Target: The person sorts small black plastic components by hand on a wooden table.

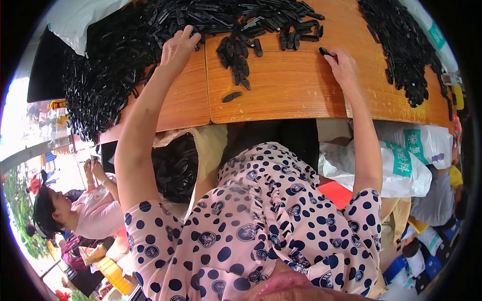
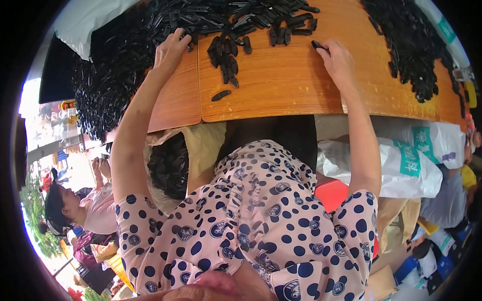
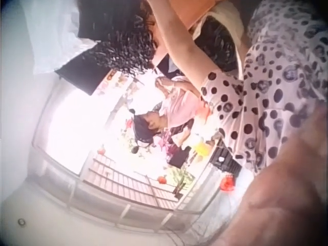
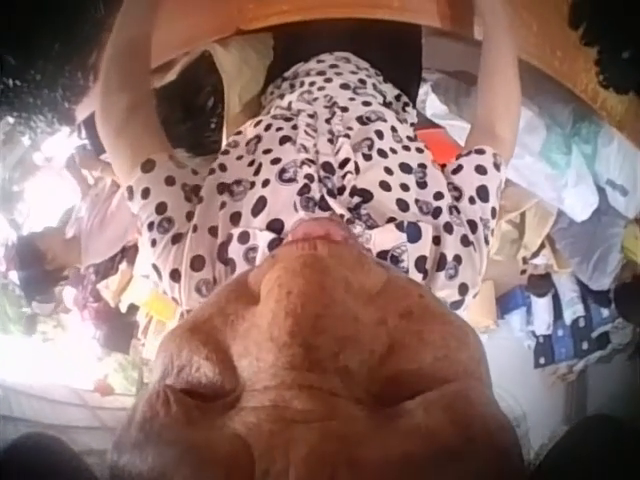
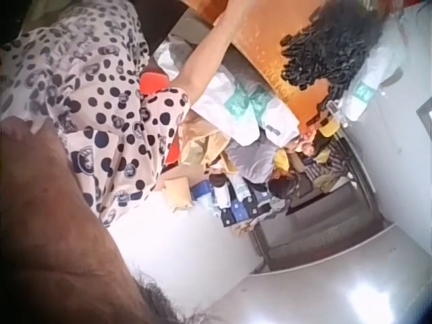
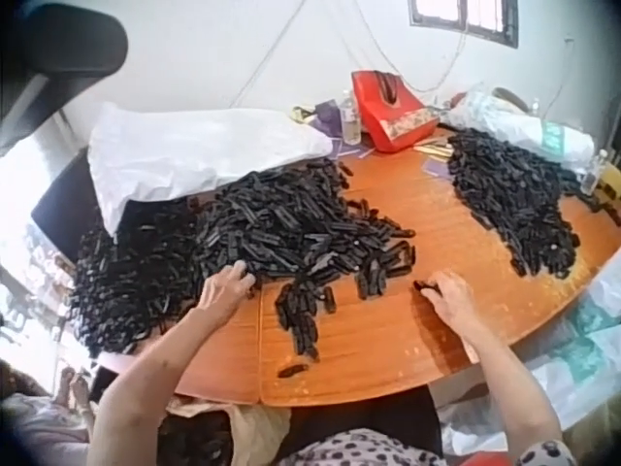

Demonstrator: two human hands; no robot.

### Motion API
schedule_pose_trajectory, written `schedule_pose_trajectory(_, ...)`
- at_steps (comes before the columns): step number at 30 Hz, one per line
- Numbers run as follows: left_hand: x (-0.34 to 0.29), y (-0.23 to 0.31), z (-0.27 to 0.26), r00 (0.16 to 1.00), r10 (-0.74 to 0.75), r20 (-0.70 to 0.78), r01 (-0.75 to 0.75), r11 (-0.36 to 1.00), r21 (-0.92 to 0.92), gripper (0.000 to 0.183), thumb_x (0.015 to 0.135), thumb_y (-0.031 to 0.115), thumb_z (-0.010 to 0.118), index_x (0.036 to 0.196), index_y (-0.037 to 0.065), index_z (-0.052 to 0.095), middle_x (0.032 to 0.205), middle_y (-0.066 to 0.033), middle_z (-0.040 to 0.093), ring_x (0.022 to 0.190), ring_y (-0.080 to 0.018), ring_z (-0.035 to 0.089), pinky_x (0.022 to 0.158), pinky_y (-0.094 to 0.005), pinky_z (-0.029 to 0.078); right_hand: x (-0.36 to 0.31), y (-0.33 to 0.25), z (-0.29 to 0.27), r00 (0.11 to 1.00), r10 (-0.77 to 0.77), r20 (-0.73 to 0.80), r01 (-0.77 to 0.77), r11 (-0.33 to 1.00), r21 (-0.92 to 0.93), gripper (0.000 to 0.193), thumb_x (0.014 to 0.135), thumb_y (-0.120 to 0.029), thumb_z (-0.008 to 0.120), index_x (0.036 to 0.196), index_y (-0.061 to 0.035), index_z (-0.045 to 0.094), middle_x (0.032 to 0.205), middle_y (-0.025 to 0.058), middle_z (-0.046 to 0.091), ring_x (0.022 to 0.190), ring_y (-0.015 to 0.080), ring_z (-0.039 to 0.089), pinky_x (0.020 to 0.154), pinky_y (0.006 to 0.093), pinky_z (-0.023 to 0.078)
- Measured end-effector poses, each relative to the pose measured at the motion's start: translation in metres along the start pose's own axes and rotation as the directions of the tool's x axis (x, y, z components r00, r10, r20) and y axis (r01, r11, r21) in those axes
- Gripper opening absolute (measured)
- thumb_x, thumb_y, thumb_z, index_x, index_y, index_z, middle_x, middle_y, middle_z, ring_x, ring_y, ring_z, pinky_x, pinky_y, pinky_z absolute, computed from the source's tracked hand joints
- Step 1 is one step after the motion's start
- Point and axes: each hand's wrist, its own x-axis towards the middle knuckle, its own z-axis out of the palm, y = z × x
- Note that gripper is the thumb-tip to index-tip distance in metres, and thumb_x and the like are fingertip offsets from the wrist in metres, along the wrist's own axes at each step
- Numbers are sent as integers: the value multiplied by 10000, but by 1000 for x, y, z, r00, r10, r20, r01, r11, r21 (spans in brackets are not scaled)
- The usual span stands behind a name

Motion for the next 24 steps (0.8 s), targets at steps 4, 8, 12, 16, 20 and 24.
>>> schedule_pose_trajectory(4,-5,-10,5,988,148,53,-154,981,116,340,740,27,637,1053,122,546,995,-27,515,904,-197,589,678,-327,549,-6,-19,9,999,18,-41,-12,988,151,190,841,-176,678,927,-29,595,857,161,627,802,327,612,660,395,484)
schedule_pose_trajectory(8,-7,-8,11,967,196,165,-230,948,219,429,704,0,668,1078,131,505,1015,-11,505,886,-161,590,687,-273,566,-12,-42,17,978,184,95,-205,795,571,150,830,-92,690,919,-37,582,813,49,628,726,148,610,605,300,481)
schedule_pose_trajectory(12,-11,-8,9,973,206,100,-216,970,108,386,726,37,676,1060,113,498,982,-38,516,869,-201,595,688,-287,553,-13,-84,25,969,215,124,-218,499,839,140,840,-56,674,965,-42,613,827,-7,615,734,67,578,650,212,469)
schedule_pose_trajectory(16,-7,35,-14,939,-307,154,343,833,-435,354,773,137,721,1026,66,485,936,-112,600,753,-260,627,628,-304,512,-13,-128,37,978,203,42,-139,491,860,116,831,-67,691,930,-29,643,844,1,633,746,69,590,664,208,475)
schedule_pose_trajectory(20,-4,104,-48,764,-536,359,449,43,-892,357,791,198,745,1017,20,534,735,-47,587,617,-134,613,528,-248,458,-12,-183,45,978,141,-153,77,438,896,106,809,-27,702,889,-5,636,875,26,609,748,80,593,660,210,481)
schedule_pose_trajectory(24,-6,140,-64,726,-555,406,392,-151,-907,313,782,133,721,1018,8,557,762,-39,623,615,-109,612,522,-236,454,-19,-212,39,971,78,-226,156,515,843,97,803,26,680,868,11,609,852,49,605,719,112,605,591,247,499)
